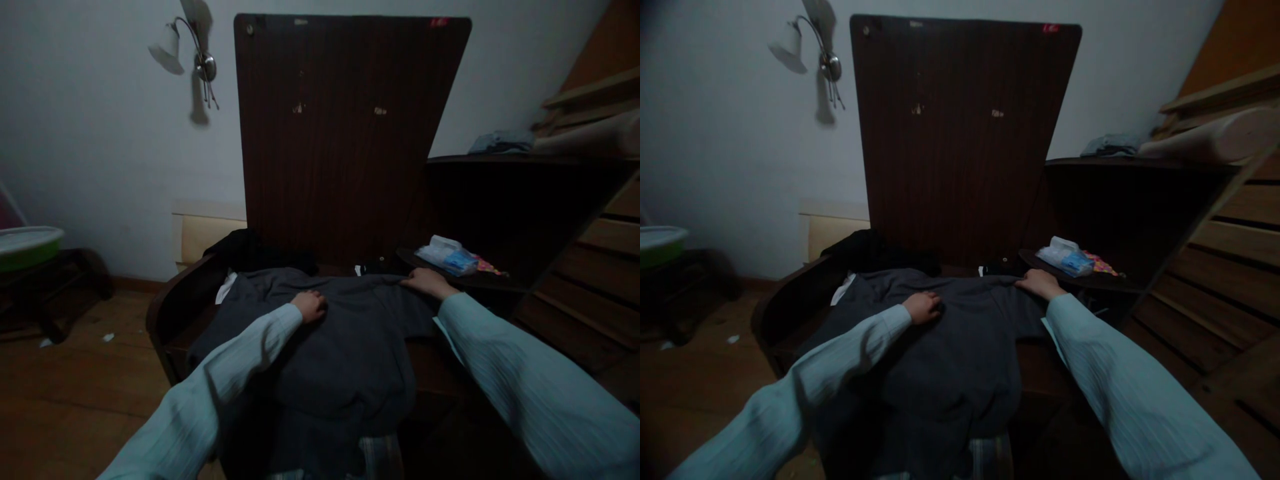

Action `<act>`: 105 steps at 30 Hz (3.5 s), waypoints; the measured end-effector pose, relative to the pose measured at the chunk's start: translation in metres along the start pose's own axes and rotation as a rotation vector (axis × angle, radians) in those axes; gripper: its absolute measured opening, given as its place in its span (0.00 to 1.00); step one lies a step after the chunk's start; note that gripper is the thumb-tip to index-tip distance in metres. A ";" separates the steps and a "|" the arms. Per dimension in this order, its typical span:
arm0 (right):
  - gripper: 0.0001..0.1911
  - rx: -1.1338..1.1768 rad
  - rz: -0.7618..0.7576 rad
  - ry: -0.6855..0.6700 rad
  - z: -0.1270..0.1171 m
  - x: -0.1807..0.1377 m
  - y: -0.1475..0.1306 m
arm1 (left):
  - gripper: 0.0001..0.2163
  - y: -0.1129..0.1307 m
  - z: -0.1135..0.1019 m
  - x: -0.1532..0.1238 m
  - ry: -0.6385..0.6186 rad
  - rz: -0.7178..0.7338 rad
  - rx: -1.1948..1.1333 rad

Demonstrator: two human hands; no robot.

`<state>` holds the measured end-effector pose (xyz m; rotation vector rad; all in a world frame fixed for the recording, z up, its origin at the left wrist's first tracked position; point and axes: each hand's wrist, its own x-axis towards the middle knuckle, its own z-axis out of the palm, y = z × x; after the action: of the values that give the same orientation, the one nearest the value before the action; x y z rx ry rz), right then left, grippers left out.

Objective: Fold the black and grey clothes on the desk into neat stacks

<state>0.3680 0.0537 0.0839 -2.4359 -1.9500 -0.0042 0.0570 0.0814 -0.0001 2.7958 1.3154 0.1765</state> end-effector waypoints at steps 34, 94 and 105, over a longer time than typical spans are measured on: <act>0.13 0.521 -0.202 0.029 0.096 -0.092 -0.022 | 0.07 0.038 0.024 0.107 0.173 -0.512 -1.148; 0.09 0.551 -0.163 0.139 0.115 -0.120 -0.028 | 0.15 0.048 0.057 0.069 0.078 0.079 -0.625; 0.06 0.302 -0.192 0.015 0.092 -0.117 -0.031 | 0.14 -0.051 -0.030 0.028 0.070 -0.124 -0.256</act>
<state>0.3115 -0.0521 -0.0092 -2.0514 -2.0010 0.2485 0.0319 0.1356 0.0277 2.5094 1.3666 0.4091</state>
